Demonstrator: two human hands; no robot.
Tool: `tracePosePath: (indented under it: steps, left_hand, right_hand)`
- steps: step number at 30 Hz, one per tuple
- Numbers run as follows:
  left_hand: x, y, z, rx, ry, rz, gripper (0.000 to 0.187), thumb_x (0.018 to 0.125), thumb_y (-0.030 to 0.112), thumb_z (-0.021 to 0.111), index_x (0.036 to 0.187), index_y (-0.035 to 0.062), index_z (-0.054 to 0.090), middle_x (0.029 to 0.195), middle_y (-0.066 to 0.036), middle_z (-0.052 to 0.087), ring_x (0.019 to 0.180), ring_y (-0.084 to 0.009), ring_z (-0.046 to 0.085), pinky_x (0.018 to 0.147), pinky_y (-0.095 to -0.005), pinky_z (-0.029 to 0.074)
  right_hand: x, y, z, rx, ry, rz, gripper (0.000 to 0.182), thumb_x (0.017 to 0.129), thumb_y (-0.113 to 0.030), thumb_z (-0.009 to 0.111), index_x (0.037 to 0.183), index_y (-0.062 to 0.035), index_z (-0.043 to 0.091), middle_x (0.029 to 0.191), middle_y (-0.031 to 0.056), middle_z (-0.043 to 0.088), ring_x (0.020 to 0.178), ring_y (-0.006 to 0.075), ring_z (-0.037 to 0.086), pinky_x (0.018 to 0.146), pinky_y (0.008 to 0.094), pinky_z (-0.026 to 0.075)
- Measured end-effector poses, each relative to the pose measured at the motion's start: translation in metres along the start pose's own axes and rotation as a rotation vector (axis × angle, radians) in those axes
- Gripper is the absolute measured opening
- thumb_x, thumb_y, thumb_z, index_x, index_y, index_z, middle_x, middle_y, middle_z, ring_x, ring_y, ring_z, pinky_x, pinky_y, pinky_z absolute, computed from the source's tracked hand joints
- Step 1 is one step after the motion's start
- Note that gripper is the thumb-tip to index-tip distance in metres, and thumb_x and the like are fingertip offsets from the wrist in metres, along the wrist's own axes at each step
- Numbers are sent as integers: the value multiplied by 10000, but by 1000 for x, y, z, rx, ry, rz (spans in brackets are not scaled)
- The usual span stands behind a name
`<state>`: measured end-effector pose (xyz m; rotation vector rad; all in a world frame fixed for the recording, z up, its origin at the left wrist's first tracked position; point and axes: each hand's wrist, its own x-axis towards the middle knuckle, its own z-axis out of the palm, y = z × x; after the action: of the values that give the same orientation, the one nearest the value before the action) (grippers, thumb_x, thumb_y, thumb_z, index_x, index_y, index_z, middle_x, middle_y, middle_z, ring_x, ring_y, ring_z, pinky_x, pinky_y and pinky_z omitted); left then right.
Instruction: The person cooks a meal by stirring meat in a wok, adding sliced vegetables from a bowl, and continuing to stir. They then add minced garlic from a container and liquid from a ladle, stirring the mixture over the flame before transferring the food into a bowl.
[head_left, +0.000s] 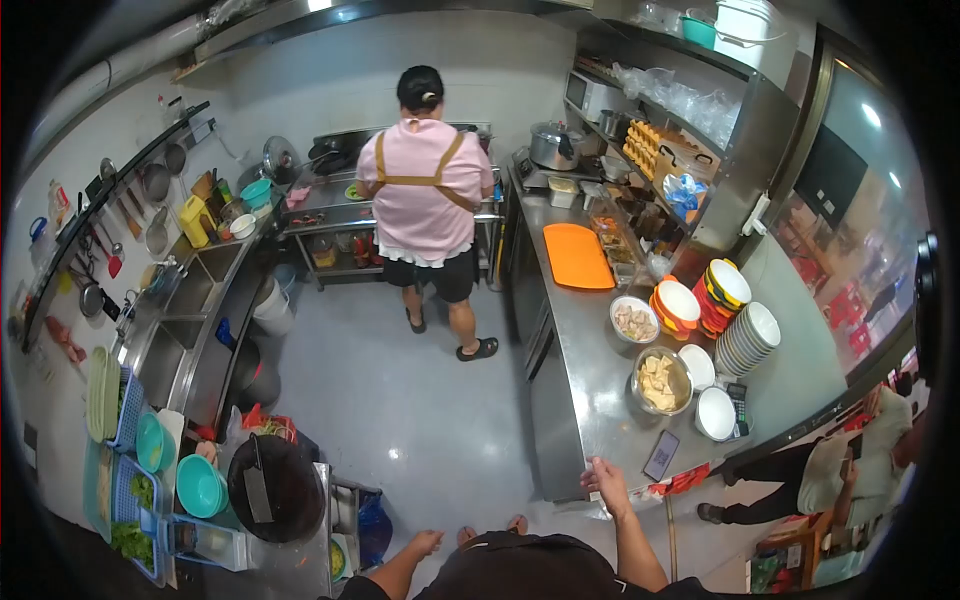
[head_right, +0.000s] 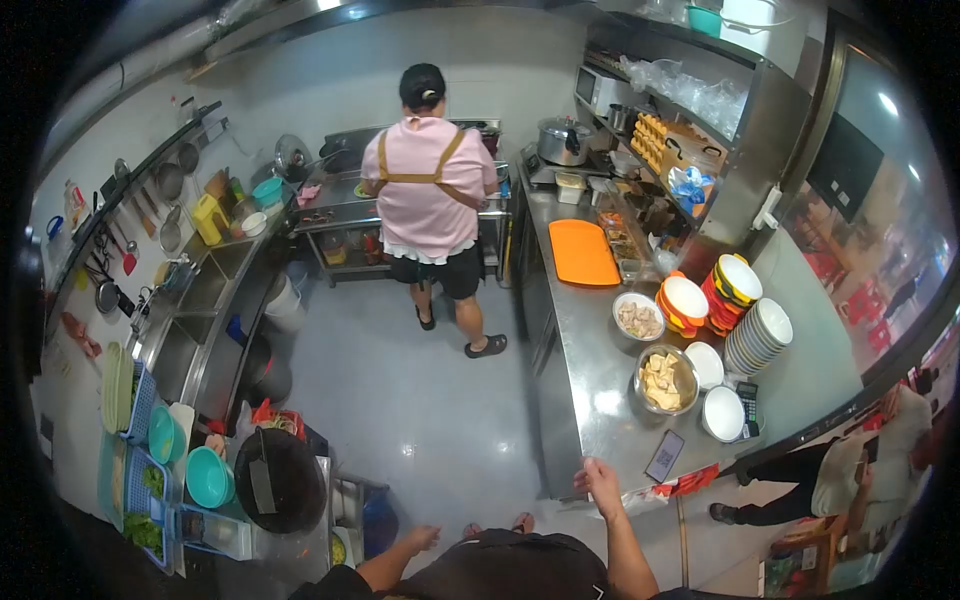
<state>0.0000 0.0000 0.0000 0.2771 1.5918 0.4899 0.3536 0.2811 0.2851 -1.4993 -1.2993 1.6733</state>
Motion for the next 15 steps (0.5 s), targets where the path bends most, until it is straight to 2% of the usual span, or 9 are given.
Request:
tracePosePath:
  steps: [2, 3, 6, 11, 12, 15]
  left_hand:
    - [21, 8, 18, 11, -14, 13, 569, 895, 514, 598, 1153, 7, 624, 1068, -104, 662, 883, -208, 626, 664, -342, 479]
    - [-21, -23, -47, 38, 57, -65, 562, 895, 506, 600, 1153, 8, 625, 1063, -101, 661, 865, -201, 617, 662, -339, 477]
    - [-1, -5, -33, 10, 57, -64, 541, 893, 483, 605, 1156, 12, 626, 1051, -92, 661, 831, -188, 601, 656, -330, 472]
    - [7, 26, -59, 105, 84, -40, 507, 885, 450, 608, 1173, 34, 628, 1046, -77, 673, 845, -191, 624, 633, -321, 471]
    - [21, 24, -67, 39, 84, 12, 473, 877, 437, 620, 1159, 58, 644, 1039, -69, 683, 850, -193, 635, 620, -322, 471]
    - [33, 57, -80, 43, 201, -4, 453, 868, 431, 630, 1143, 72, 653, 1035, -69, 685, 846, -174, 628, 618, -322, 472]
  right_hand:
    - [3, -25, -16, 31, 37, -72, 513, 990, -434, 486, 1264, -4, 545, 897, 118, 647, 727, 177, 651, 626, 295, 533]
    - [-4, -5, 26, 134, 26, -56, 511, 991, -432, 487, 1267, -4, 539, 888, 114, 645, 716, 176, 648, 621, 293, 530]
    - [24, -41, -3, 199, 136, -177, 486, 1001, -399, 483, 1300, -17, 505, 845, 92, 632, 662, 165, 633, 590, 278, 519]
    - [68, -111, -20, 444, 291, -364, 425, 1023, -299, 450, 1359, -39, 465, 826, 69, 627, 645, 132, 616, 559, 253, 504]
    - [79, -115, -17, 469, 298, -350, 416, 1024, -291, 451, 1358, -43, 468, 825, 69, 626, 643, 132, 615, 556, 254, 503]
    - [110, -127, -12, 487, 288, -321, 398, 1024, -272, 452, 1354, -50, 475, 824, 68, 623, 638, 132, 610, 552, 257, 501]
